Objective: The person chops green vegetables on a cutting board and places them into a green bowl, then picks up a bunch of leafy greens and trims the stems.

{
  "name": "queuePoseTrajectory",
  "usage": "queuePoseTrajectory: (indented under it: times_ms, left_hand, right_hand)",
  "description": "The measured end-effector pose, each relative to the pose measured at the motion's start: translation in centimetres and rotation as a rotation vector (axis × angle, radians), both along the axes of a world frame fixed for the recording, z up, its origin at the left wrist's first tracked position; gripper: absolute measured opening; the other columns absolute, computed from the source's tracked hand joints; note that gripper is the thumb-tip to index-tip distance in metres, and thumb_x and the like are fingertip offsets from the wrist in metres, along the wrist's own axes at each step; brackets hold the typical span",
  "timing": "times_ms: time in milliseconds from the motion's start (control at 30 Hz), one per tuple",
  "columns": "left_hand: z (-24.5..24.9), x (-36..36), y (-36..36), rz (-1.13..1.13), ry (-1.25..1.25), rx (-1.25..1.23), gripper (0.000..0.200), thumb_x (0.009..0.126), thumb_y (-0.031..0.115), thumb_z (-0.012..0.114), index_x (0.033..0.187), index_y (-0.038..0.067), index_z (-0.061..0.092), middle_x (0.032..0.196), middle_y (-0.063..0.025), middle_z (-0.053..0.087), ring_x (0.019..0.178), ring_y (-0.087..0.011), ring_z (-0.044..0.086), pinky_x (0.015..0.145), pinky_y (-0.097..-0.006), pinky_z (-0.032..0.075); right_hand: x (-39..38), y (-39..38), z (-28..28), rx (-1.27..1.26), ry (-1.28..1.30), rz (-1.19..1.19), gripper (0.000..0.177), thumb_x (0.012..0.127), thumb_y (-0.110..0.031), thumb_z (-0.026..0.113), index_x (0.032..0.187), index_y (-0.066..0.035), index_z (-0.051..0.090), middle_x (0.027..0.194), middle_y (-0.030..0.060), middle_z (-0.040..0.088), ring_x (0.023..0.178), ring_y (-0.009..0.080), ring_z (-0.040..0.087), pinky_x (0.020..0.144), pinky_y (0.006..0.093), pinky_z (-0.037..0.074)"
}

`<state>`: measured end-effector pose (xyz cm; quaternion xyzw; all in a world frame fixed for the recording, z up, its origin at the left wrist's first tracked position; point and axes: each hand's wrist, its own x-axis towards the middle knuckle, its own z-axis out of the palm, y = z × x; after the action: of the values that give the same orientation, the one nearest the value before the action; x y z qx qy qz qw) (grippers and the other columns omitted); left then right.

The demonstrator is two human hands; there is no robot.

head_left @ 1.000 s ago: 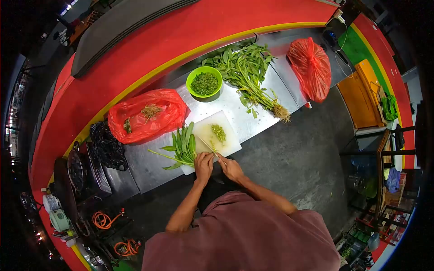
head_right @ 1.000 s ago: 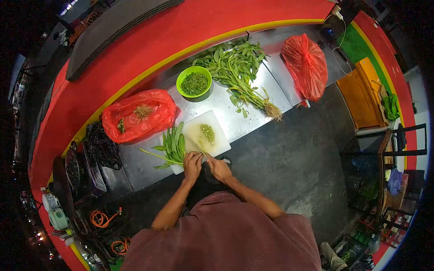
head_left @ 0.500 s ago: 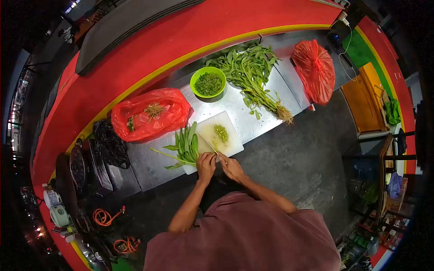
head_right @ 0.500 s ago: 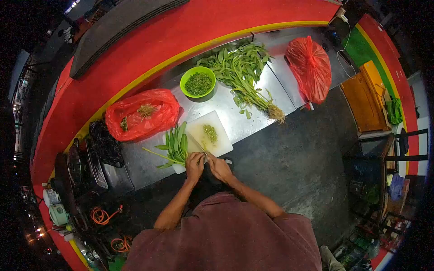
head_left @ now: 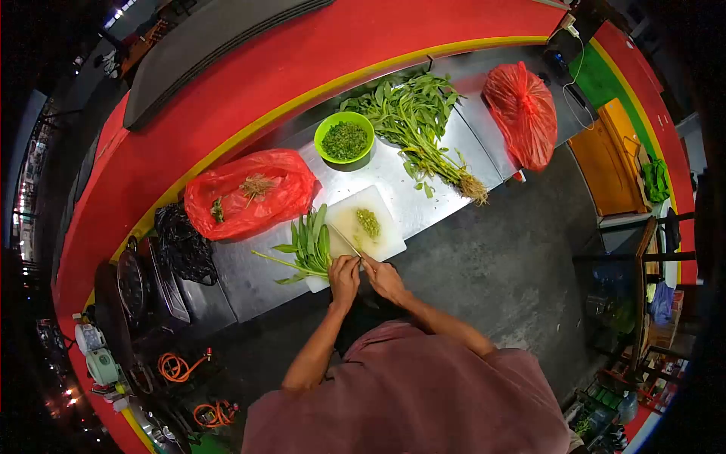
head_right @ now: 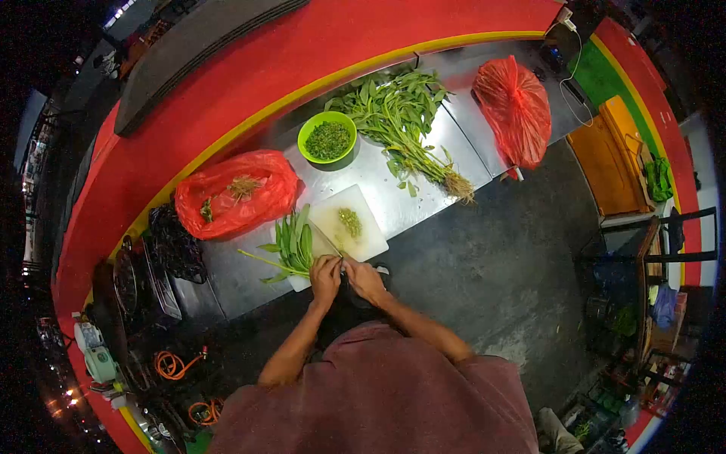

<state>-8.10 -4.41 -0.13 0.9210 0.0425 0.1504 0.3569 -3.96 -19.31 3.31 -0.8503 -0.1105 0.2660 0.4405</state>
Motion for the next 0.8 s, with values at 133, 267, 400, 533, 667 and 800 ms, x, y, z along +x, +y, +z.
queuePoseTrajectory:
  times_ms: [133, 267, 400, 533, 667, 800]
  left_hand:
    - [-0.5, 0.0, 0.2, 0.034, 0.021, 0.018, 0.014, 0.088, 0.003, 0.07, 0.101, 0.0, 0.076, 0.102, -0.0126, 0.07, 0.098, -0.0331, 0.065, 0.087, -0.0412, 0.049]
    - [-0.9, 0.0, 0.0, 0.028, 0.035, -0.064, 0.012, 0.088, 0.004, 0.07, 0.099, 0.0, 0.076, 0.1, -0.0115, 0.07, 0.097, -0.0328, 0.065, 0.087, -0.0433, 0.048]
    - [-0.1, -0.2, -0.1, 0.017, -0.007, -0.013, 0.012, 0.088, 0.004, 0.07, 0.098, 0.001, 0.076, 0.097, -0.0118, 0.069, 0.094, -0.0322, 0.064, 0.085, -0.043, 0.047]
    - [-0.3, -0.1, -0.3, 0.016, -0.016, -0.002, 0.013, 0.088, 0.004, 0.068, 0.1, 0.002, 0.074, 0.099, -0.0109, 0.068, 0.095, -0.0332, 0.063, 0.084, -0.0446, 0.047]
    - [-0.1, 0.3, 0.0, 0.036, 0.005, -0.022, 0.013, 0.089, 0.005, 0.069, 0.1, 0.002, 0.075, 0.098, -0.0111, 0.069, 0.094, -0.0339, 0.064, 0.084, -0.0447, 0.048]
    - [0.1, 0.3, 0.0, 0.023, 0.001, -0.005, 0.014, 0.089, 0.004, 0.068, 0.101, -0.001, 0.074, 0.098, -0.0142, 0.069, 0.094, -0.0357, 0.064, 0.085, -0.0453, 0.049]
  right_hand:
    - [-1.2, -1.0, -0.4, 0.068, -0.026, -0.006, 0.045, 0.111, -0.033, 0.042, 0.15, -0.013, 0.052, 0.087, 0.0316, 0.068, 0.08, 0.0512, 0.066, 0.074, 0.0565, 0.051]
    - [-1.5, -1.3, -1.2, 0.063, -0.082, -0.008, 0.045, 0.11, -0.031, 0.043, 0.151, -0.014, 0.051, 0.088, 0.0316, 0.068, 0.081, 0.0495, 0.067, 0.073, 0.0563, 0.051]
    - [-1.5, -0.4, -2.3, 0.041, -0.145, -0.018, 0.044, 0.109, -0.03, 0.045, 0.149, -0.014, 0.053, 0.091, 0.0313, 0.068, 0.084, 0.0494, 0.067, 0.075, 0.0574, 0.052]
    - [-0.6, 0.2, -0.8, 0.018, -0.064, -0.015, 0.043, 0.11, -0.031, 0.043, 0.148, -0.014, 0.054, 0.091, 0.0315, 0.068, 0.085, 0.0501, 0.067, 0.075, 0.0565, 0.052]
    - [-1.1, -0.4, 0.4, 0.044, -0.003, -0.025, 0.043, 0.111, -0.032, 0.042, 0.15, -0.017, 0.052, 0.092, 0.0319, 0.068, 0.086, 0.0514, 0.066, 0.075, 0.0566, 0.051]
    - [-1.3, -0.6, -0.9, 0.002, -0.011, -0.014, 0.044, 0.11, -0.031, 0.042, 0.152, -0.018, 0.049, 0.095, 0.031, 0.069, 0.085, 0.0514, 0.066, 0.075, 0.0572, 0.051]
